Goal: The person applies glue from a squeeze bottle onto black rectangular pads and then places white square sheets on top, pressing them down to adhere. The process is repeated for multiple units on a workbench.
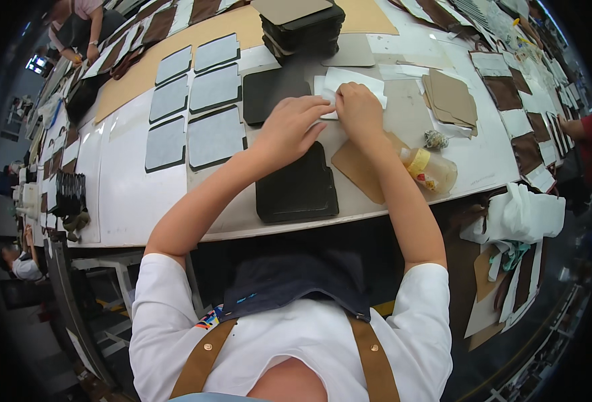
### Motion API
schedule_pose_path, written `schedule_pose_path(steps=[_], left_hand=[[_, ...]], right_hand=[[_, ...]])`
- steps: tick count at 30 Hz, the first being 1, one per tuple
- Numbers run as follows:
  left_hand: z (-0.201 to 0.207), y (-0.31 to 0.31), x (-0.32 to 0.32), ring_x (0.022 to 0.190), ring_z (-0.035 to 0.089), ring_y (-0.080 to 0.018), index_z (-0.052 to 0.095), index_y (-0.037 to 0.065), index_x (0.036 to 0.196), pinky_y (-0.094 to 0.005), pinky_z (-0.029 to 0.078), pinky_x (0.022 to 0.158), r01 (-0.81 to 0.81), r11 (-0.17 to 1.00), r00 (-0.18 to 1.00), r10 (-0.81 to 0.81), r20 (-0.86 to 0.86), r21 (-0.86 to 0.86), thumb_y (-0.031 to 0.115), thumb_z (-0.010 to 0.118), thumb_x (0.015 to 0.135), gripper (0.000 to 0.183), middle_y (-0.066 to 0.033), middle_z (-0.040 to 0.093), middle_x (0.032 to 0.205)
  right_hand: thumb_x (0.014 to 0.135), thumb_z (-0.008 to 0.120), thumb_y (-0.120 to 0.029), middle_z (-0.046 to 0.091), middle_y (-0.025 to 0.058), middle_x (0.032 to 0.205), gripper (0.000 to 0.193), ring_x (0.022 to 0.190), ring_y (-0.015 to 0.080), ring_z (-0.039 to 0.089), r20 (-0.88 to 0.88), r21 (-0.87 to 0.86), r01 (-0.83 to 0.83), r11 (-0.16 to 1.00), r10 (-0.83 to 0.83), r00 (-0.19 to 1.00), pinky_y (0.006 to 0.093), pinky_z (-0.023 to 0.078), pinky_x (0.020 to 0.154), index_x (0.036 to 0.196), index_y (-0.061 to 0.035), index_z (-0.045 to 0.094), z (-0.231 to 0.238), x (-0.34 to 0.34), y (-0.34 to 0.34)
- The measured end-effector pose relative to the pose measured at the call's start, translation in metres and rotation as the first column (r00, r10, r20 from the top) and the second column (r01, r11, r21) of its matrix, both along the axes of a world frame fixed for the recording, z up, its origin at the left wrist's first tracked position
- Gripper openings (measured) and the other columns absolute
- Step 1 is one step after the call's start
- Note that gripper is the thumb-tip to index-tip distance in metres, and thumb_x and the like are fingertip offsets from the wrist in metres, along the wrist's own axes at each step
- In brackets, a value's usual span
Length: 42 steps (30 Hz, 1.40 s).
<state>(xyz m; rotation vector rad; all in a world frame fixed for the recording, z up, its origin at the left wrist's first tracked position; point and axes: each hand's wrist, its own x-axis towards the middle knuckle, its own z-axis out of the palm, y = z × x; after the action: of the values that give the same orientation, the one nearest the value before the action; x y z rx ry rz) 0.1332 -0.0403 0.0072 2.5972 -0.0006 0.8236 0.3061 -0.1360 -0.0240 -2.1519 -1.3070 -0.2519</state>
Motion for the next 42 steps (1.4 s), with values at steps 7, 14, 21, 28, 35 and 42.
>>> schedule_pose_path(steps=[7, 14, 21, 28, 35, 42], left_hand=[[-0.023, 0.012, 0.048, 0.113, 0.06, -0.0282, 0.063, 0.006, 0.117, -0.0431, 0.04, 0.104, -0.049, 0.971, 0.953, 0.115, -0.279, 0.233, 0.015, 0.067, 0.091, 0.028, -0.0114, 0.065, 0.118], [-0.021, 0.015, 0.048, 0.116, 0.06, -0.0261, 0.064, 0.006, 0.123, -0.0419, 0.041, 0.104, -0.04, 0.966, 0.964, 0.104, -0.246, 0.255, 0.025, 0.069, 0.093, 0.036, -0.0108, 0.065, 0.118], [0.049, -0.015, -0.014, 0.113, 0.062, -0.0191, 0.06, 0.001, 0.129, -0.0339, 0.049, 0.098, 0.108, -0.029, 0.935, -0.337, 0.111, -0.994, 0.041, 0.064, 0.101, 0.049, -0.0076, 0.065, 0.123], [0.054, -0.036, -0.081, 0.117, 0.058, -0.0128, 0.053, 0.001, 0.141, -0.0297, 0.047, 0.1, -0.077, -0.042, 0.996, 0.044, -0.078, -0.996, 0.035, 0.059, 0.105, 0.049, -0.0062, 0.063, 0.127], [0.051, -0.045, -0.103, 0.111, 0.06, -0.0112, 0.059, 0.0, 0.135, -0.0279, 0.048, 0.095, -0.16, 0.025, 0.984, -0.068, -0.162, -0.987, 0.041, 0.056, 0.106, 0.05, -0.0061, 0.065, 0.122], [0.019, -0.038, -0.11, 0.1, 0.06, -0.0075, 0.065, -0.001, 0.128, -0.0235, 0.048, 0.086, -0.164, 0.186, 0.986, 0.035, -0.16, -0.969, 0.041, 0.048, 0.109, 0.048, -0.0035, 0.069, 0.109]], right_hand=[[0.096, 0.068, -0.019, 0.068, 0.0067, 0.089, 0.018, 0.087, 0.0129, 0.064, -0.671, 0.421, 0.358, 0.833, 0.021, 0.741, 0.0303, 0.052, 0.074, 0.096, -0.0004, 0.068, 0.025, 0.074, -0.027], [0.099, 0.068, -0.012, 0.064, 0.0029, 0.094, 0.014, 0.08, 0.0082, 0.058, -0.465, 0.883, 0.408, 0.234, 0.311, 0.829, 0.0231, 0.049, 0.076, 0.1, -0.0011, 0.059, 0.118, 0.055, -0.078], [0.083, 0.071, 0.006, 0.069, 0.0163, 0.125, 0.021, 0.112, 0.0304, 0.069, 0.168, 0.447, -0.38, 0.81, 0.342, 0.925, 0.039, 0.056, 0.092, 0.1, -0.0018, 0.062, 0.085, -0.071, -0.069], [0.087, 0.077, -0.01, 0.068, 0.017, 0.122, 0.023, 0.11, 0.032, 0.068, 0.125, 0.43, -0.466, 0.773, 0.46, 0.879, 0.0427, 0.055, 0.095, 0.105, -0.0005, 0.067, 0.071, -0.118, -0.078], [0.098, 0.071, -0.016, 0.066, 0.0016, 0.094, 0.021, 0.078, 0.0071, 0.057, -0.754, 0.577, 0.095, 0.811, 0.484, 0.444, 0.0229, 0.046, 0.07, 0.108, 0.0015, 0.065, 0.05, -0.116, -0.084], [0.1, 0.068, -0.011, 0.069, 0.0006, 0.086, 0.016, 0.067, 0.0009, 0.054, -0.875, 0.379, 0.081, 0.922, 0.329, 0.355, 0.018, 0.04, 0.058, 0.109, 0.0018, 0.063, 0.047, -0.121, -0.096]])
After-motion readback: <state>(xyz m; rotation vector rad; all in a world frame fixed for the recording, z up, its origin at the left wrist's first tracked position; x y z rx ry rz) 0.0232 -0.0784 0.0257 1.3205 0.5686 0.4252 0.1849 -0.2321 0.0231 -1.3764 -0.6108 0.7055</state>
